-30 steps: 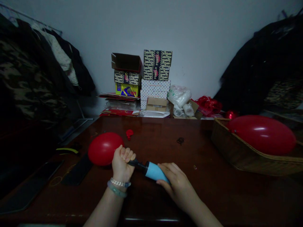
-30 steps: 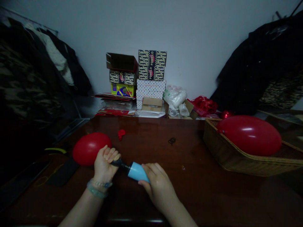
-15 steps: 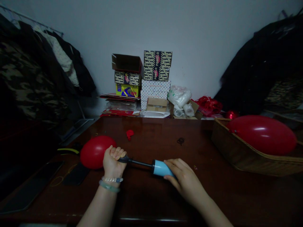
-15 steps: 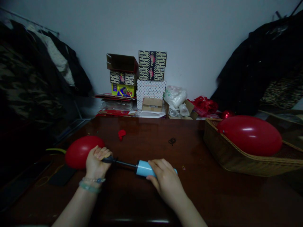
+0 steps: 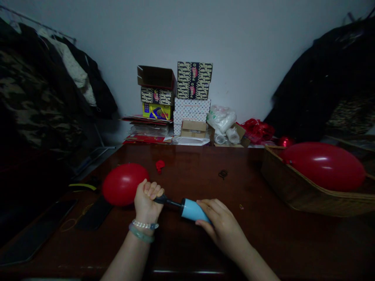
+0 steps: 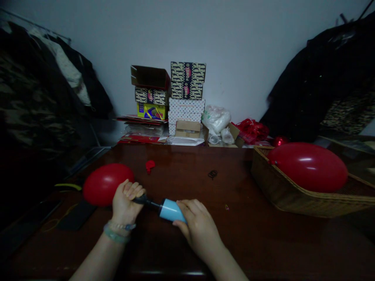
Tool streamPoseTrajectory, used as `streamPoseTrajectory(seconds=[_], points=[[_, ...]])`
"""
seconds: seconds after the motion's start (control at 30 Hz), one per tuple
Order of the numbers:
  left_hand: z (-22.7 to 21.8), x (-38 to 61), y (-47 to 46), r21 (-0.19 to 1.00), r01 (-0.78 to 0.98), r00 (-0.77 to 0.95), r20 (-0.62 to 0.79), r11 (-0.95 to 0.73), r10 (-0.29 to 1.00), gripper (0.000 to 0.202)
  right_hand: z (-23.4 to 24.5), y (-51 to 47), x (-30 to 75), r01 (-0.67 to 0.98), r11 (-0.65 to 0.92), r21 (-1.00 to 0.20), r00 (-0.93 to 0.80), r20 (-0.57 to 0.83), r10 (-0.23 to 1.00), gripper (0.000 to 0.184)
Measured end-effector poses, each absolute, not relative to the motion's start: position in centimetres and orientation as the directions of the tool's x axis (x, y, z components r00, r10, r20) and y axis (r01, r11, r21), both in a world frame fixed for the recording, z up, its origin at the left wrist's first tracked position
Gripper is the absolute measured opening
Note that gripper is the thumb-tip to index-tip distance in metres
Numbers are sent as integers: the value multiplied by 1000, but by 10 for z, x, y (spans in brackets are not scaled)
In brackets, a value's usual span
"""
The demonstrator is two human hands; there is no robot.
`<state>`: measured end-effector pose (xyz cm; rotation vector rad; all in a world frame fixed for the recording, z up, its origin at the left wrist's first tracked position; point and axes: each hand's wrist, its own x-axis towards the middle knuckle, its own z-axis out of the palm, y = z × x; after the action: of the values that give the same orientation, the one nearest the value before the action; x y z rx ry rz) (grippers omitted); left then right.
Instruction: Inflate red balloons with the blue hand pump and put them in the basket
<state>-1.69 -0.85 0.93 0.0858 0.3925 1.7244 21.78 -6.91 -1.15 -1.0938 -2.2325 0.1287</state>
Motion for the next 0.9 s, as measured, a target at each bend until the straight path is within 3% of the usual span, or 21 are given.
streamPoseTrajectory(seconds=[0.17, 0.33, 0.67, 0.9], points=[[16, -47, -5, 308, -921, -291, -137, -239, 947, 39, -5, -61, 236, 673, 634, -382, -480, 426, 767, 42], [14, -51, -4, 305, -924, -288, -156, -231, 945, 39, -2, -61, 239, 719, 591, -366, -460, 387, 799, 42], [-4, 1, -7, 313, -946, -160, -213, -88, 964, 41, -19, -72, 213, 721, 613, -322, -403, 524, 750, 42], [7, -4, -10, 340, -932, -195, -188, -123, 963, 41, -18, -68, 213, 673, 639, -374, -431, 504, 749, 42]])
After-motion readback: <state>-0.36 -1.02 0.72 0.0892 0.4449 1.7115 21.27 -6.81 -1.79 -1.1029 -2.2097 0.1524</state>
